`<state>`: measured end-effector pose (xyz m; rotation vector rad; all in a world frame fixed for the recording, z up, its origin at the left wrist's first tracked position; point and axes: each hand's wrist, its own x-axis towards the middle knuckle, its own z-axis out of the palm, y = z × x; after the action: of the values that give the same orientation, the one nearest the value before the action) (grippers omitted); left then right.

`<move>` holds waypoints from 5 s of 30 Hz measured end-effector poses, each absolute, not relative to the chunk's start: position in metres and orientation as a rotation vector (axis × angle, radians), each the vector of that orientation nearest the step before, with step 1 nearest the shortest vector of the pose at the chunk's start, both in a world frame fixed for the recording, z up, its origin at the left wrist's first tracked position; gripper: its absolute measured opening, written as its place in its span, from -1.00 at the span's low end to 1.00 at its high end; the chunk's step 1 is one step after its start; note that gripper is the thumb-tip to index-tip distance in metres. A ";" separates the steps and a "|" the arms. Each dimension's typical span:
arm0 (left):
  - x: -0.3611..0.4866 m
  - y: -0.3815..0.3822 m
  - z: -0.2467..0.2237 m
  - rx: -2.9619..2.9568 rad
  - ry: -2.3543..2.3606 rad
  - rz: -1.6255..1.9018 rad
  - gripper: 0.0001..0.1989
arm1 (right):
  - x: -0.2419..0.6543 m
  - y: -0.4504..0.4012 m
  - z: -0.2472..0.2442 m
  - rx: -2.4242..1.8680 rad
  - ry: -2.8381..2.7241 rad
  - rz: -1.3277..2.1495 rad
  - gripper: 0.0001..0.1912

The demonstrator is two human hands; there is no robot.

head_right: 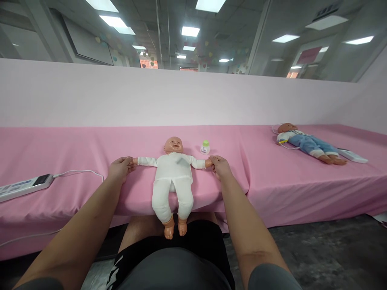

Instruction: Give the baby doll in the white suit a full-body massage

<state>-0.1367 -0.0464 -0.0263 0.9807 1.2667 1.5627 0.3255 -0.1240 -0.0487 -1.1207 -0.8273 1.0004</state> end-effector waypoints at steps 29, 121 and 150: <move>-0.139 -0.039 -0.029 0.898 1.281 1.557 -0.80 | 0.324 -0.128 -0.046 -1.114 -0.822 1.024 -0.63; -0.138 -0.045 -0.030 0.988 1.250 1.572 -0.72 | 0.322 -0.137 -0.041 -0.934 -0.902 1.138 -0.53; -0.110 -0.052 -0.019 0.850 1.158 1.447 -0.85 | 0.310 -0.131 -0.037 -1.004 -0.921 1.186 -0.66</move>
<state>-0.1100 -0.0517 -0.0192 0.8496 1.1581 1.4466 0.3099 -0.1312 -0.0371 -1.0038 -0.9207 1.1862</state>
